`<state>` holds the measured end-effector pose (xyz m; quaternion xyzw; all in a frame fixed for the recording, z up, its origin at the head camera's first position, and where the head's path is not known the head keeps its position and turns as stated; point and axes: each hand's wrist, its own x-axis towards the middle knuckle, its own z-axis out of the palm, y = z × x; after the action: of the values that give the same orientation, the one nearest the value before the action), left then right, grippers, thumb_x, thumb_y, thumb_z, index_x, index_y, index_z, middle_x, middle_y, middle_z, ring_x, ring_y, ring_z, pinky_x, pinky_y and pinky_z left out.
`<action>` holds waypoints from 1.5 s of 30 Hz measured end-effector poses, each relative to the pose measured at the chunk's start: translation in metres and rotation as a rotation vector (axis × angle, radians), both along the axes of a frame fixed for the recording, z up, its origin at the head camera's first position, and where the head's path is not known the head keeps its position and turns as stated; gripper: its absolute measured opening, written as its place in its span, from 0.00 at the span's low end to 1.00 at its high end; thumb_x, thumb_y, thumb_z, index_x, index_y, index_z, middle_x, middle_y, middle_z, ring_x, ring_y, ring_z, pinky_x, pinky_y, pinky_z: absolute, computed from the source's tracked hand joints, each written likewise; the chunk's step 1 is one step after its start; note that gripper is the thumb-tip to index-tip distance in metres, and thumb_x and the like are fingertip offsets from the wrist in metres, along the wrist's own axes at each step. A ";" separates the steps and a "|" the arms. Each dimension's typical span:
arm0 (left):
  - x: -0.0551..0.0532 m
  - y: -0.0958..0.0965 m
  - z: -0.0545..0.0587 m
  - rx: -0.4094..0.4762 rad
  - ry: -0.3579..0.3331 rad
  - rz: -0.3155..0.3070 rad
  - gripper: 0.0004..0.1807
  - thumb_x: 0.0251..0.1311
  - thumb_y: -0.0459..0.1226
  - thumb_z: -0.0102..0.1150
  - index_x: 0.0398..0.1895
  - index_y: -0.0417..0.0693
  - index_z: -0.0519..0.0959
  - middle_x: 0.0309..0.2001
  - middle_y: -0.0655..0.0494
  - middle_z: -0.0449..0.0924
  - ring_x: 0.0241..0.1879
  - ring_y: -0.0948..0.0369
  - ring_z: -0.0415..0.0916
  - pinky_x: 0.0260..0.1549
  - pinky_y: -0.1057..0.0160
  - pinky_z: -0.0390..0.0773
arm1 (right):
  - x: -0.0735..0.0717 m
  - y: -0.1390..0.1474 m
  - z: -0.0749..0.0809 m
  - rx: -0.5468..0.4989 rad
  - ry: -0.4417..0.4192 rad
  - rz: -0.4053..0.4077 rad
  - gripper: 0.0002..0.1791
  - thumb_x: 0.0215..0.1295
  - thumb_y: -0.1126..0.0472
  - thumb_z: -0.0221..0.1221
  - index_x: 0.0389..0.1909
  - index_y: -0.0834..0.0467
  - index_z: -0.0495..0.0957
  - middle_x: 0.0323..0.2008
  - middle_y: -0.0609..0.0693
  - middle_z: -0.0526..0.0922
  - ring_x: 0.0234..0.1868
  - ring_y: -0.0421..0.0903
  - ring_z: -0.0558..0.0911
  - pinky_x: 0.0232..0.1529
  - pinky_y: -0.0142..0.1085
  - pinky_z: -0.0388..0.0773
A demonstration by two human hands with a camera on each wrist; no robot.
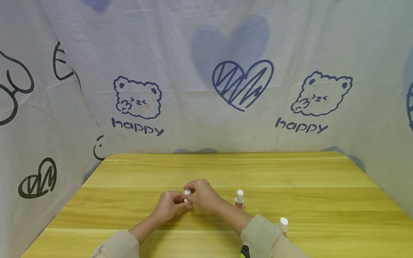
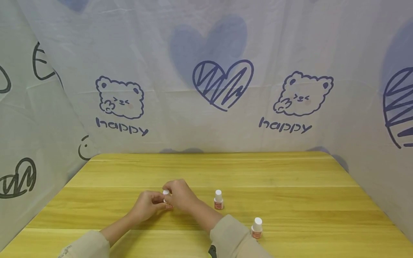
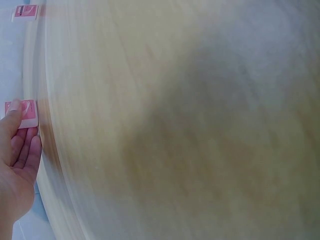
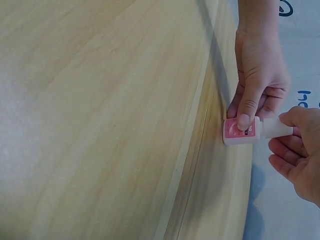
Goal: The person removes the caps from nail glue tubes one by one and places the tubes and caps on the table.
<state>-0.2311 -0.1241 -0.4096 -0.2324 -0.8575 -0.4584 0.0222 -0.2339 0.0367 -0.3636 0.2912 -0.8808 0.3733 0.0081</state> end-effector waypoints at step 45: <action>-0.001 -0.002 -0.003 0.031 -0.015 -0.018 0.09 0.49 0.35 0.66 0.30 0.37 0.84 0.29 0.46 0.86 0.29 0.62 0.83 0.28 0.75 0.79 | 0.001 -0.001 0.001 0.057 0.074 0.056 0.09 0.59 0.70 0.58 0.40 0.69 0.80 0.40 0.60 0.85 0.38 0.47 0.82 0.34 0.27 0.77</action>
<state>-0.2319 -0.1262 -0.4130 -0.2363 -0.8483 -0.4737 0.0152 -0.2333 0.0361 -0.3628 0.3296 -0.8816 0.3371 0.0221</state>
